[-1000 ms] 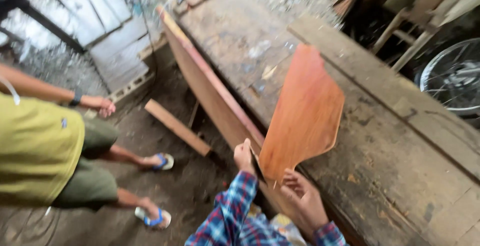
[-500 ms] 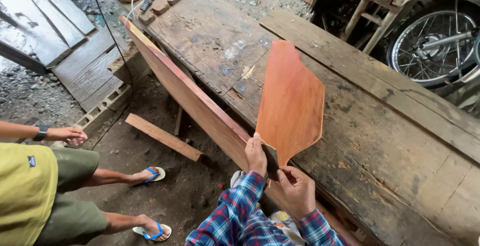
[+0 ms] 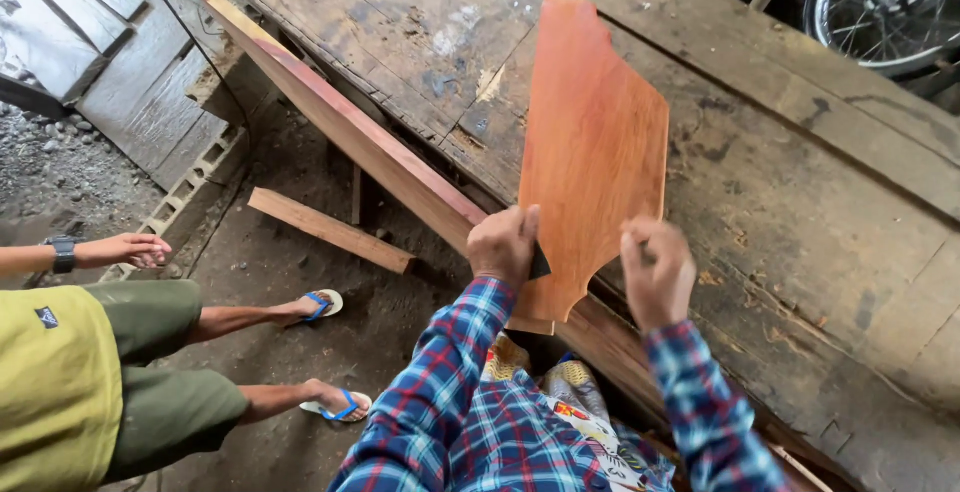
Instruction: The person sands a large, irregularly shaped piece of reddish-brown wood using a sanding block. They work on a wooden workbench, moving the block back and forth across the surface and along the edges to smooth the wood.
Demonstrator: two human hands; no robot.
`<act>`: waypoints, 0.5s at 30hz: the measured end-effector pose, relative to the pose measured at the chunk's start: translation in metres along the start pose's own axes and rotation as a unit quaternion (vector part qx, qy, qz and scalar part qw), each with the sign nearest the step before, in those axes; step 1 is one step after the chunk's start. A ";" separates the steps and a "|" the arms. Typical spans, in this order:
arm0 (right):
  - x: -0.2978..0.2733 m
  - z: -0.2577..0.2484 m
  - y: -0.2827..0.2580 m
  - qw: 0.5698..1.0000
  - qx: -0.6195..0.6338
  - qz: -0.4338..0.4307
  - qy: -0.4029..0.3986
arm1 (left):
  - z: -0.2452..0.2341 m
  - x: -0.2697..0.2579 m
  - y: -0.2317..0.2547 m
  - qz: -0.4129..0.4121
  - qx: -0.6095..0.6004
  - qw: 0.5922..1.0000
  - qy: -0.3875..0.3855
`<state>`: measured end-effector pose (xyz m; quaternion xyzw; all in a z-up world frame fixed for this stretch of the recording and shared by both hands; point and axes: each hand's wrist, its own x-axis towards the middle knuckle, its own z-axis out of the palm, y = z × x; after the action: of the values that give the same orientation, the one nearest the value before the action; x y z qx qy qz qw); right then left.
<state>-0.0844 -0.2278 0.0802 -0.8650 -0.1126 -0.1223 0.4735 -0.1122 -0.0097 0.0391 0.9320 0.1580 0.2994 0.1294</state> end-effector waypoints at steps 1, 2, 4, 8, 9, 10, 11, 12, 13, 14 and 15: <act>0.015 0.007 0.025 0.994 -0.058 -0.085 0.035 | 0.009 -0.003 -0.002 0.107 0.052 0.992 0.028; 0.030 0.007 0.027 0.995 -0.057 -0.079 0.033 | 0.012 -0.006 0.001 0.108 0.054 0.992 0.022; 0.063 0.008 0.033 0.987 -0.133 -0.088 -0.005 | 0.020 -0.012 0.007 0.191 0.025 0.981 0.037; 0.091 0.036 0.089 0.973 -0.216 -0.072 -0.039 | 0.017 -0.009 0.009 0.247 0.043 0.968 0.023; 0.091 0.043 0.091 0.968 -0.239 -0.057 -0.049 | 0.020 -0.011 0.007 0.263 0.036 0.964 0.016; 0.090 0.048 0.094 0.962 -0.265 -0.040 -0.061 | 0.024 -0.013 0.005 0.279 0.026 0.960 0.007; 0.090 0.049 0.088 0.962 -0.264 -0.038 -0.061 | 0.027 -0.003 0.007 0.280 0.026 0.960 0.005; 0.087 0.051 0.083 0.967 -0.246 -0.034 -0.062 | 0.028 0.003 0.008 0.291 0.018 0.957 0.001; 0.084 0.053 0.077 0.971 -0.229 -0.030 -0.062 | 0.030 0.009 0.009 0.302 0.009 0.953 -0.003; 0.084 0.053 0.077 0.971 -0.229 -0.026 -0.067 | 0.038 0.018 0.007 0.300 0.009 0.954 -0.009; 0.085 0.054 0.077 0.974 -0.215 -0.030 -0.070 | 0.047 0.026 0.006 0.296 0.018 0.955 -0.001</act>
<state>0.0254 -0.2162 0.0184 -0.9491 -0.1419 -0.0972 0.2637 -0.0624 -0.0118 0.0177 0.9393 -0.1203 0.3208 0.0186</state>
